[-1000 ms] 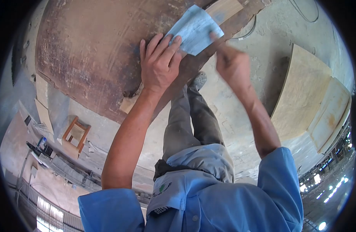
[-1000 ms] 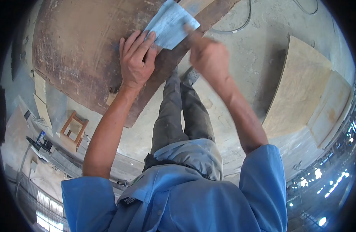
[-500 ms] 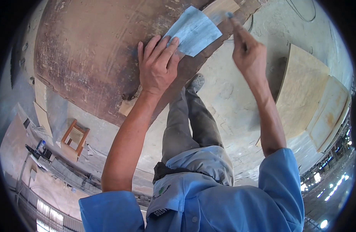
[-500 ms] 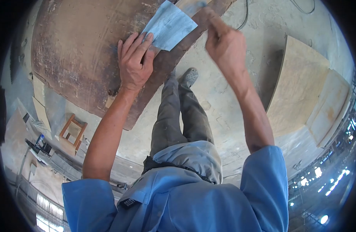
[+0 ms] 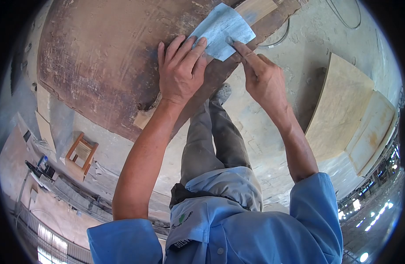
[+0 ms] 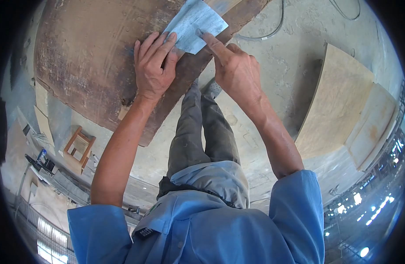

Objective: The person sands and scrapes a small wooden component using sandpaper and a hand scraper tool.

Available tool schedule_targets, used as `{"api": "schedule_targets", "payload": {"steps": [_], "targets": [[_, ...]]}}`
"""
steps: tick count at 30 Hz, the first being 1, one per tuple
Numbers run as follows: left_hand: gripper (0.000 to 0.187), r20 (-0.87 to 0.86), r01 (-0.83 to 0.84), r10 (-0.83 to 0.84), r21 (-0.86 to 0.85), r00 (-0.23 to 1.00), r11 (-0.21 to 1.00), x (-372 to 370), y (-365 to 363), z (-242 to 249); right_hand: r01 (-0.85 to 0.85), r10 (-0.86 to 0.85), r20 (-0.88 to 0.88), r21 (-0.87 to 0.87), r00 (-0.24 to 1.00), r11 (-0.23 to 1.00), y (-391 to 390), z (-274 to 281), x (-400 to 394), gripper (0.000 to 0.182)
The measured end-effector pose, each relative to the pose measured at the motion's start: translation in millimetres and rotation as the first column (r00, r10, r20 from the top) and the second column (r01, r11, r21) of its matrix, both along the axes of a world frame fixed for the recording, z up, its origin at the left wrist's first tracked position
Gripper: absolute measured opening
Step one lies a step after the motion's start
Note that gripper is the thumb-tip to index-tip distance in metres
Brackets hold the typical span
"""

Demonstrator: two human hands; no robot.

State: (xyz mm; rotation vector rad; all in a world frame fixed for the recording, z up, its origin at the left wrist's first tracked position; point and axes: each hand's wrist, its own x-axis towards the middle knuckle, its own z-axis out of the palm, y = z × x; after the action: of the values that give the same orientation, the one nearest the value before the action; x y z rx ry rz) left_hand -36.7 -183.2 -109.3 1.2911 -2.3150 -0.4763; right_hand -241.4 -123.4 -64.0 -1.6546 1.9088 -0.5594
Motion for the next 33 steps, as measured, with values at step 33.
{"api": "schedule_targets", "payload": {"steps": [33], "targets": [[0.033, -0.005, 0.031, -0.031, 0.011, 1.0, 0.999, 6, 8, -2, 0.003, -0.012, -0.189, -0.049, 0.982, 0.999, 1, -19, -3, 0.059]]}}
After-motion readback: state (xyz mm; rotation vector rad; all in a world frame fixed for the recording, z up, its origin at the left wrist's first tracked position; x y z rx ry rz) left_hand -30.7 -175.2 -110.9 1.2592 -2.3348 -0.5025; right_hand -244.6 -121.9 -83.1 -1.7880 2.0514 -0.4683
